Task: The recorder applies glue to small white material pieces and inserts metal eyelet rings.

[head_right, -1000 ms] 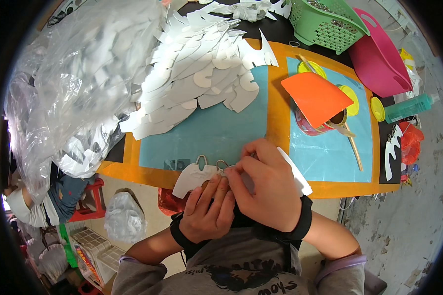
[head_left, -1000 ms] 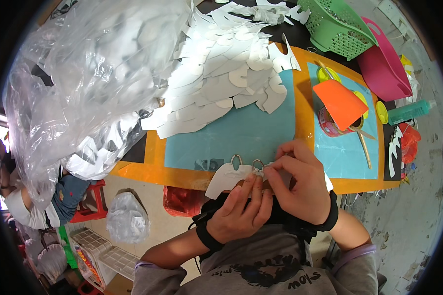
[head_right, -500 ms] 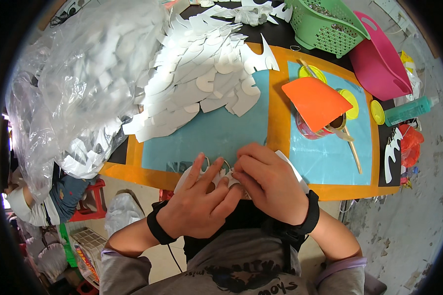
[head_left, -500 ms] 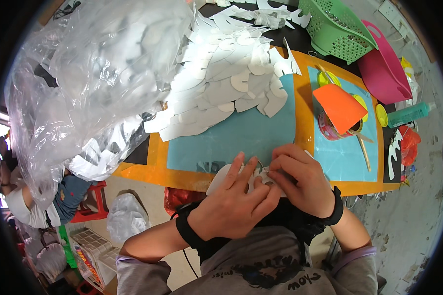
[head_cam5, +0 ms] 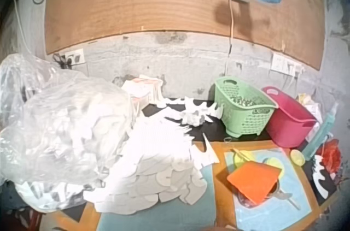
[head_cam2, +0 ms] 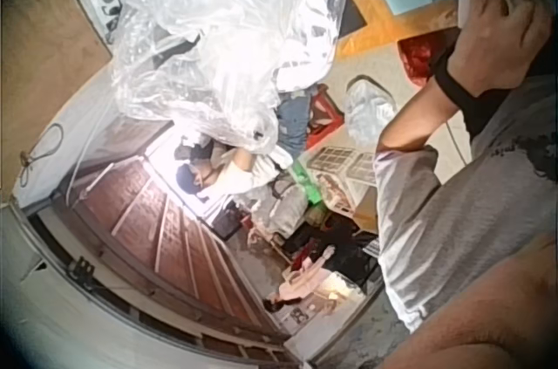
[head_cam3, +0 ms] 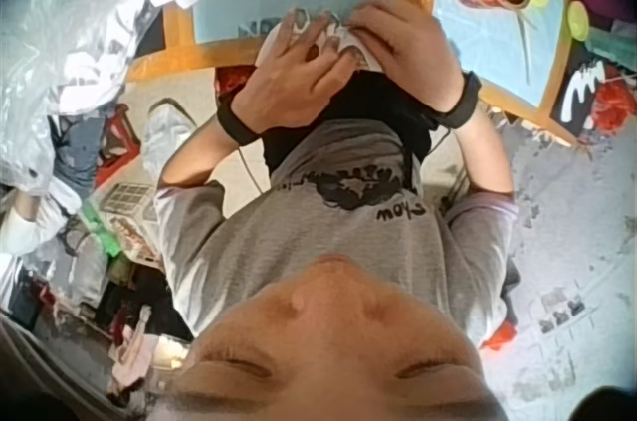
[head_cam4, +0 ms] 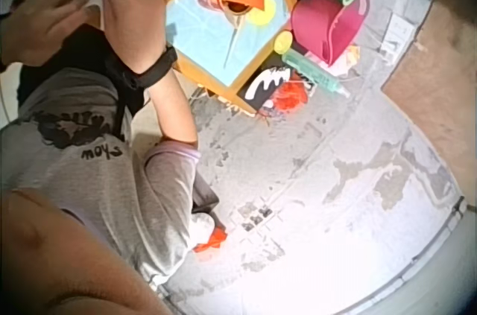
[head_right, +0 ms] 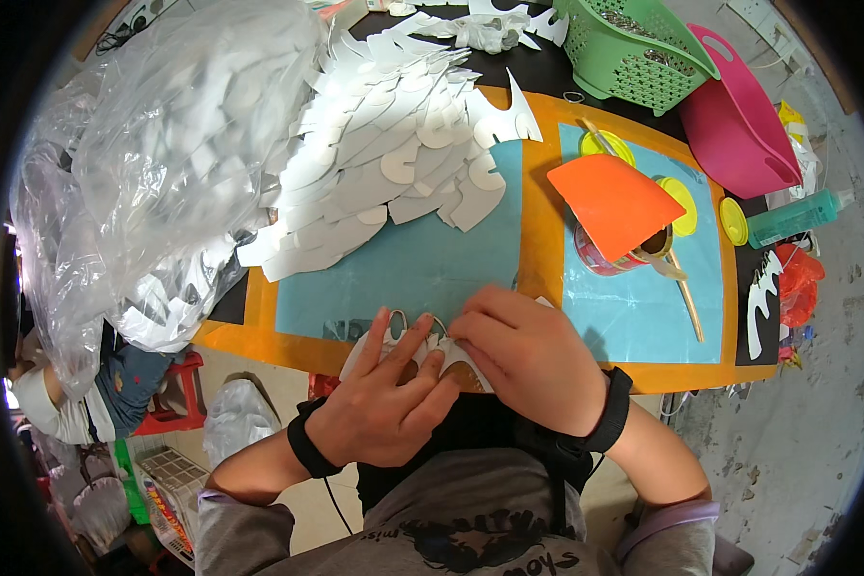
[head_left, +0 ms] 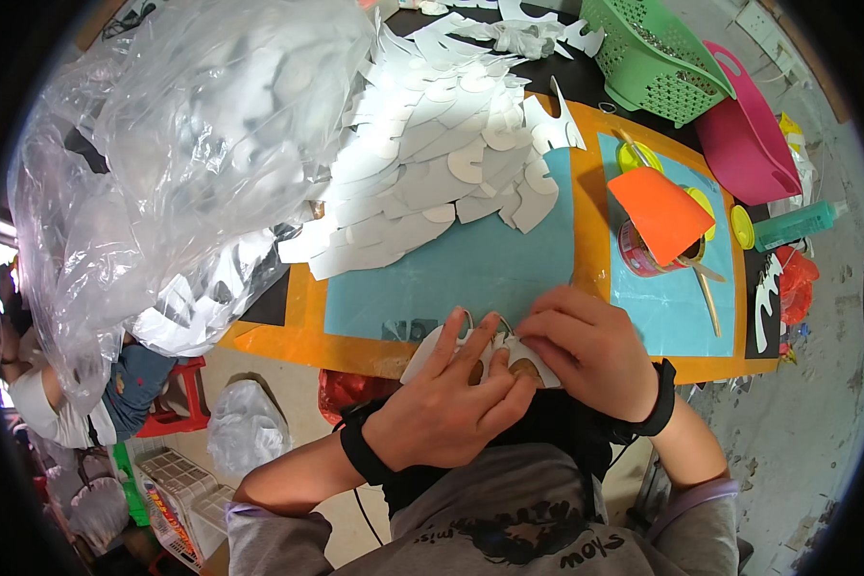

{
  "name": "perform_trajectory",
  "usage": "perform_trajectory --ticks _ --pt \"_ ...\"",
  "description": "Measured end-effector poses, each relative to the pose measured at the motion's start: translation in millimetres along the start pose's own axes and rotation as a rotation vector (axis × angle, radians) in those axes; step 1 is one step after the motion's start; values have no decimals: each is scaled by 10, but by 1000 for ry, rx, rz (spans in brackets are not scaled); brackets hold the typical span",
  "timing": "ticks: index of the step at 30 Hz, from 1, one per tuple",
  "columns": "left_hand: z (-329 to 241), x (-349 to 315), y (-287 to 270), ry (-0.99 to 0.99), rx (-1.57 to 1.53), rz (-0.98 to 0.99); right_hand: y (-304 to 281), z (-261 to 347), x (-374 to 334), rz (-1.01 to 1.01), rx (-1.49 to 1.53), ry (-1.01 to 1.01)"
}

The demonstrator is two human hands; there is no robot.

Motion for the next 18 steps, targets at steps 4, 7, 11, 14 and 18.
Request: perform_trajectory --ticks 4,7,11,14,18 --pt "22 18 -18 -65 -24 -15 72 65 1 43 -152 -115" --pt "26 0 -22 -128 -53 -105 59 58 18 51 -175 -85" --pt "13 4 -34 -150 -51 -186 46 61 -8 24 -214 -114" --pt "28 76 -53 -257 -66 -323 36 68 -28 -23 -227 -140" --pt "-6 124 -35 -399 93 -503 10 47 -57 -63 -185 -161"
Point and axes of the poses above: each hand's wrist, its own x-axis towards the middle knuckle, its own y-axis out of the palm, z = x × y, the point moved 8 cm from there along x, towards the middle knuckle, and after that the axes turned 2 degrees about y, right-handed, at the moved point
